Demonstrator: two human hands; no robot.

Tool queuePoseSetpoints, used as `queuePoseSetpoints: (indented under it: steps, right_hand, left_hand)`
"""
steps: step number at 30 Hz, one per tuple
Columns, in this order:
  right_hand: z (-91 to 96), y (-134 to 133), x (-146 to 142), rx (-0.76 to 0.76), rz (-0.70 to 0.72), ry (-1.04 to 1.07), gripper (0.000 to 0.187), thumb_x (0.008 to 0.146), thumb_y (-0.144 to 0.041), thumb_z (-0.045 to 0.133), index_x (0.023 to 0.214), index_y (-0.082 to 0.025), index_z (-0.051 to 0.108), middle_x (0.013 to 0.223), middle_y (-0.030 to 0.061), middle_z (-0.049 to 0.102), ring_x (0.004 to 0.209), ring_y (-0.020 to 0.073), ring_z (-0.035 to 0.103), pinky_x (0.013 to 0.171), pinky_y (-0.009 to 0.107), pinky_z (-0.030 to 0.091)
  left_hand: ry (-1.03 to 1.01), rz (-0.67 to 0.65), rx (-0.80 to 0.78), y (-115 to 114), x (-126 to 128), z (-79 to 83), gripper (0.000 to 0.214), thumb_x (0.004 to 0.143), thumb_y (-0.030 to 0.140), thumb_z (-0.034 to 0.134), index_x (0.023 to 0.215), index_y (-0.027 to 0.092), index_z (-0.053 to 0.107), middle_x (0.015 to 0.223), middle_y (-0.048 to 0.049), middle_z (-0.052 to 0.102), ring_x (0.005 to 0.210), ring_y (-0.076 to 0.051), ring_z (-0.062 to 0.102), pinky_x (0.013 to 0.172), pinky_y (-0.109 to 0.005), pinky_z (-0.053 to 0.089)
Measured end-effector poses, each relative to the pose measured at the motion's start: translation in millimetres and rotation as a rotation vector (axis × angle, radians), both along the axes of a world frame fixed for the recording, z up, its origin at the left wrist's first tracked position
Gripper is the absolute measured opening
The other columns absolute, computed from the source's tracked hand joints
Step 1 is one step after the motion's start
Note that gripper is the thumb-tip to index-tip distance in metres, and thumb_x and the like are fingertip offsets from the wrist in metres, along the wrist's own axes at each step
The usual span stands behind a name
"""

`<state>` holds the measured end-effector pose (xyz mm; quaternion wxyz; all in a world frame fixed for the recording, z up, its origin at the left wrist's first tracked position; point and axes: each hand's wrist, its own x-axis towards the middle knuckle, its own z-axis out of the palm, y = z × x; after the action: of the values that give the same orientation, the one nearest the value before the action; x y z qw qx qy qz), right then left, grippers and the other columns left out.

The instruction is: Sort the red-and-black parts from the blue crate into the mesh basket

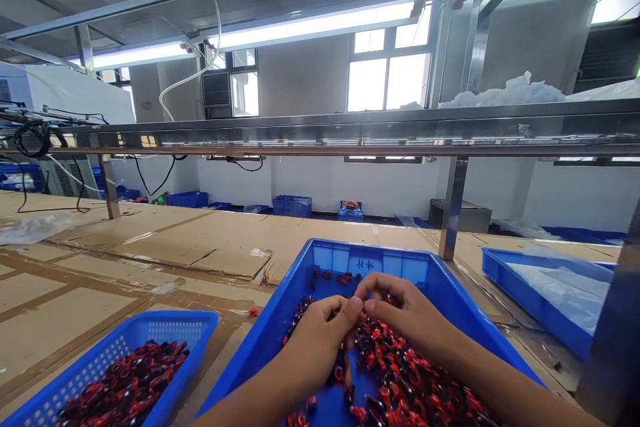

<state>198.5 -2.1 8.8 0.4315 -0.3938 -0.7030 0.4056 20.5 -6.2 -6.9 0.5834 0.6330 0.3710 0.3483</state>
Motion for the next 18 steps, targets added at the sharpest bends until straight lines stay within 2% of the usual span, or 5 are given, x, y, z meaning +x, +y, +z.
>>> queuePoseSetpoints:
  steps: [3, 7, 11, 15, 18]
  right_hand:
    - [1.2, -8.8, -5.6, 0.187, -0.031, -0.208, 0.012, 0.084, -0.027, 0.062, 0.095, -0.023, 0.067, 0.059, -0.0076, 0.034, 0.055, 0.0108, 0.031, 0.052, 0.024, 0.026]
    - [0.0, -12.8, -10.1, 0.203, -0.044, -0.280, 0.014, 0.085, -0.029, 0.064, 0.097, -0.026, 0.070, 0.058, -0.0076, 0.034, 0.054, 0.0110, 0.032, 0.052, 0.024, 0.026]
    - [2.9, -12.6, -8.8, 0.199, -0.133, -0.278, 0.023, 0.086, -0.037, 0.064, 0.106, -0.027, 0.070, 0.056, -0.0072, 0.039, 0.054, 0.0118, 0.037, 0.054, 0.024, 0.030]
    - [8.4, -12.4, -5.0, 0.254, -0.120, -0.296, 0.028, 0.091, -0.042, 0.058, 0.110, -0.027, 0.070, 0.064, -0.0028, 0.058, 0.061, 0.0152, 0.051, 0.059, 0.027, 0.039]
    - [12.4, -13.0, -1.7, 0.400, -0.026, -0.357, 0.028, 0.097, -0.038, 0.048, 0.116, -0.030, 0.067, 0.085, 0.0003, 0.071, 0.080, 0.0183, 0.062, 0.075, 0.030, 0.045]
  left_hand:
    - [-0.083, -0.054, -0.052, 0.8, -2.5, 2.0, 0.057, 0.080, 0.074, 0.047, 0.088, 0.018, 0.053, 0.062, 0.0061, 0.049, 0.039, -0.009, 0.051, 0.037, -0.018, 0.028]
    - [-0.104, -0.099, -0.081, -1.0, -2.7, 2.0, 0.063, 0.080, 0.076, 0.045, 0.099, 0.017, 0.059, 0.062, 0.0052, 0.050, 0.040, -0.009, 0.051, 0.038, -0.018, 0.029]
    - [-0.145, -0.029, -0.196, -1.8, -0.1, 3.5, 0.068, 0.080, 0.079, 0.038, 0.108, 0.019, 0.056, 0.061, 0.0048, 0.052, 0.039, -0.009, 0.049, 0.037, -0.019, 0.030]
    - [-0.198, -0.016, -0.220, 0.2, -1.7, 7.2, 0.059, 0.081, 0.074, 0.046, 0.105, 0.021, 0.055, 0.061, 0.0063, 0.050, 0.037, -0.009, 0.048, 0.036, -0.018, 0.030]
    - [-0.201, -0.025, -0.197, 1.9, -4.6, 8.5, 0.051, 0.081, 0.070, 0.051, 0.097, 0.021, 0.055, 0.061, 0.0066, 0.049, 0.038, -0.009, 0.049, 0.036, -0.019, 0.030]
